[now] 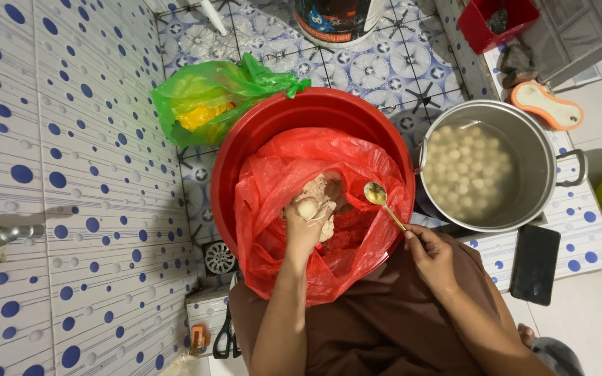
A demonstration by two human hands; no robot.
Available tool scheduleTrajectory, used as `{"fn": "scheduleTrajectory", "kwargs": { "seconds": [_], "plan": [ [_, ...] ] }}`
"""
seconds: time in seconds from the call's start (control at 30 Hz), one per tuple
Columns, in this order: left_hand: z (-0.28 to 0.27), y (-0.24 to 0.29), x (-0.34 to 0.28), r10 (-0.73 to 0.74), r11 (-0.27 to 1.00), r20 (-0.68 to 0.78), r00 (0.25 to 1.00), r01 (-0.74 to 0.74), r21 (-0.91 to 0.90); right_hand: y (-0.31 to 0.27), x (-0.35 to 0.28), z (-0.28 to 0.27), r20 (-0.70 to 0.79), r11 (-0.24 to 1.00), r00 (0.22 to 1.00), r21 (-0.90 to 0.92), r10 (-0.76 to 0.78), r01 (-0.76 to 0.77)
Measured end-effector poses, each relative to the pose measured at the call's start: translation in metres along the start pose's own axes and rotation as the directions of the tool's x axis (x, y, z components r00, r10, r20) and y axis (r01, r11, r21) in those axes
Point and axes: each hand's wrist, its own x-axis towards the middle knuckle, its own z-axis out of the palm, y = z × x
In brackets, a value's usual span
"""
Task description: Forming food balls from a large container of mixture and placing them into a pot of water using a spoon and hand.
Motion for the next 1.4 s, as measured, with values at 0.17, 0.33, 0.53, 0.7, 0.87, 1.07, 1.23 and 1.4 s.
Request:
{"fn": "scheduleTrajectory", "kwargs": {
  "seconds": [0.17, 0.33, 0.53, 0.7, 0.87, 1.07, 1.23, 1.4],
  "plan": [
    [0.0, -0.03, 0.006, 0.116, 0.992, 0.042, 0.992, -0.117, 0.038, -0.01, -0.001, -0.001, -0.001, 0.999, 1.0, 0.051, 0.0, 0.001],
    [-0.005, -0.021, 0.007, 0.035, 0.987, 0.146, 0.989, -0.011, -0.162, -0.038, 0.005, -0.002, 0.036, 0.999, 0.998, -0.01, -0.047, 0.047],
    [0.006, 0.0, -0.003, -0.023, 0.989, 0.039, 0.999, 0.028, -0.146, -0.095, 0.016, 0.008, 0.094, 0.9, 0.932, -0.242, -0.35, 0.363],
    [0.007, -0.034, 0.001, 0.026, 0.992, 0.004, 1.0, -0.026, -0.125, -0.118, 0.022, 0.024, 0.187, 0.739, 0.82, -0.36, -0.541, 0.569],
    [0.007, -0.058, 0.007, -0.036, 0.991, 0.028, 0.999, 0.039, -0.127, -0.146, 0.025, 0.031, 0.27, 0.593, 0.728, -0.438, -0.63, 0.676],
    [0.006, -0.012, 0.005, -0.137, 0.959, 0.033, 0.99, 0.141, -0.244, -0.147, 0.027, 0.036, 0.297, 0.516, 0.692, -0.491, -0.658, 0.702],
    [0.006, 0.028, 0.011, -0.207, 0.944, 0.037, 0.978, 0.21, -0.255, -0.148, 0.023, 0.041, 0.317, 0.574, 0.73, -0.461, -0.605, 0.677],
    [0.005, -0.051, 0.022, -0.301, 0.944, 0.028, 0.953, 0.302, -0.135, -0.138, 0.021, 0.044, 0.342, 0.779, 0.821, -0.291, -0.457, 0.556]
  ]
}}
